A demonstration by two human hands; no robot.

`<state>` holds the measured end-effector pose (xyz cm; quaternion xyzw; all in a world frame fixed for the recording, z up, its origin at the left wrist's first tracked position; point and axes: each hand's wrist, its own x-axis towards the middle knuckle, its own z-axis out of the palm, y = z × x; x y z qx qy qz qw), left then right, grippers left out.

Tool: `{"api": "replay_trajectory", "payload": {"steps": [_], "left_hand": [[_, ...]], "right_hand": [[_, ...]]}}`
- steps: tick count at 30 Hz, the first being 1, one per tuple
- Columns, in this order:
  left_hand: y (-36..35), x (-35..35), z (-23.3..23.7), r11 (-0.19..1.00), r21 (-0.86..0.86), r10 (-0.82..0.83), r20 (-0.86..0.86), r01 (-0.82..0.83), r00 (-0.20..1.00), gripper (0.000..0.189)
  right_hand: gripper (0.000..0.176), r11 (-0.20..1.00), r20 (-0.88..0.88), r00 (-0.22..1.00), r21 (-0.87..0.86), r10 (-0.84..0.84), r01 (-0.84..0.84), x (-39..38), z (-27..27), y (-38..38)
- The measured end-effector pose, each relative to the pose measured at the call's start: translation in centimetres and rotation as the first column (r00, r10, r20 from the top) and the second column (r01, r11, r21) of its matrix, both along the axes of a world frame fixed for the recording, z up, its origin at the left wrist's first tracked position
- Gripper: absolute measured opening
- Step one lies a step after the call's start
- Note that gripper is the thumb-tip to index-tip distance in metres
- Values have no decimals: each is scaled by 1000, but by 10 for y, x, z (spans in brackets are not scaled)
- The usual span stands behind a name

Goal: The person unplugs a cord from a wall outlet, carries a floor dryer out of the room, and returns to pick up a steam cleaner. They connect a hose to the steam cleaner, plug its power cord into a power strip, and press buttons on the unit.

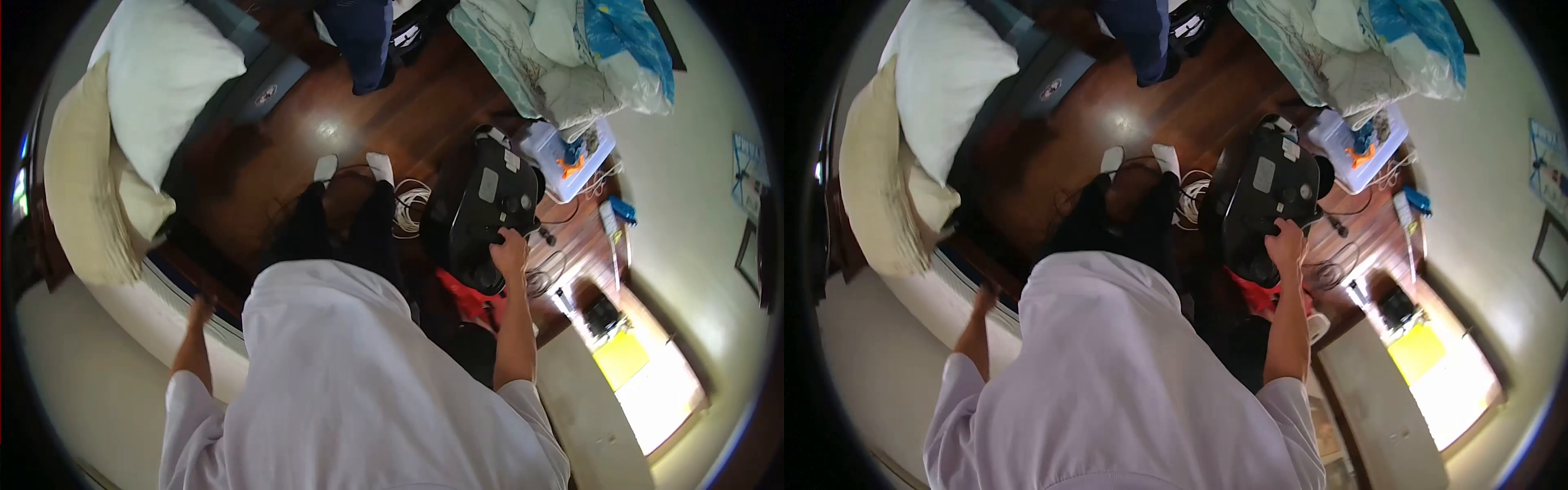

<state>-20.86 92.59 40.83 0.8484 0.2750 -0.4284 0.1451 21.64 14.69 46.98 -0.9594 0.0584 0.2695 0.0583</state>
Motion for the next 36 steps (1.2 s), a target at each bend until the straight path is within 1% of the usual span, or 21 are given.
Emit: {"api": "replay_trajectory", "payload": {"steps": [1,2,4,6,10,12,14,17,20,21,22,23,24,26,27,28,30,32,34,35,36], "left_hand": [[13,-19,-12,993,36,-115,11,114,993,40],[-3,8,19,992,-29,124,-28,-125,992,37],[25,-24,3,1000,-28,-1,-23,0,1000,33],[21,-9,22,998,-17,54,-12,-54,998,30],[27,-10,34,995,-93,41,52,-36,998,22],[32,-14,33,984,-154,90,26,-85,996,14],[43,-43,13,947,-141,296,31,-289,955,9],[45,-47,0,934,-45,348,-105,-354,931,10],[75,-103,-38,977,-154,142,-43,-147,989,12],[76,-106,-47,981,-194,27,10,-25,1000,12],[59,-76,-44,956,-235,-155,105,176,982,12],[67,-101,-55,980,-198,2,32,4,999,12],[71,-108,-56,983,-171,69,13,-65,998,13],[47,-71,-34,973,-111,204,-12,-204,979,17],[64,-99,-59,899,-89,427,-38,-429,903,18],[44,-62,-45,977,-127,172,8,-169,985,16],[39,-45,-44,992,-128,1,79,9,997,16],[41,-43,-50,991,-129,43,52,-36,998,16],[48,-47,-55,987,-153,-24,172,51,985,16],[51,-42,-55,969,-228,106,34,-96,994,16],[52,-39,-54,971,-223,100,29,-91,995,16]], "right_hand": [[40,1000,3,1000,-2,8,-8,2,-5,20],[40,1000,-1,1000,-10,21,-21,2,-10,38],[41,999,-41,998,-23,-38,37,5,-27,74],[37,999,-21,999,-26,-33,32,7,-43,109],[39,993,-75,990,-3,-118,118,23,-78,170],[41,986,-97,981,-3,-166,166,27,-101,196],[43,980,-125,973,20,-194,198,32,-113,224],[41,968,-180,954,25,-240,249,32,-149,253],[41,945,-200,929,32,-312,325,36,-181,279],[41,927,-216,909,41,-356,373,43,-187,285],[41,922,-211,906,46,-367,384,48,-196,290],[43,901,-198,889,53,-413,431,53,-207,295],[45,879,-191,870,63,-455,474,56,-220,299],[45,868,-186,862,72,-472,491,57,-258,301],[44,852,-183,846,69,-501,520,59,-272,304],[43,836,-175,831,67,-528,545,65,-286,306],[42,804,-245,785,34,-569,593,77,-307,311],[45,729,-247,707,6,-662,685,81,-330,317],[48,708,-274,686,29,-674,706,87,-353,315],[48,664,-279,646,35,-711,747,92,-363,313],[49,618,-284,601,37,-747,785,96,-373,312]]}}
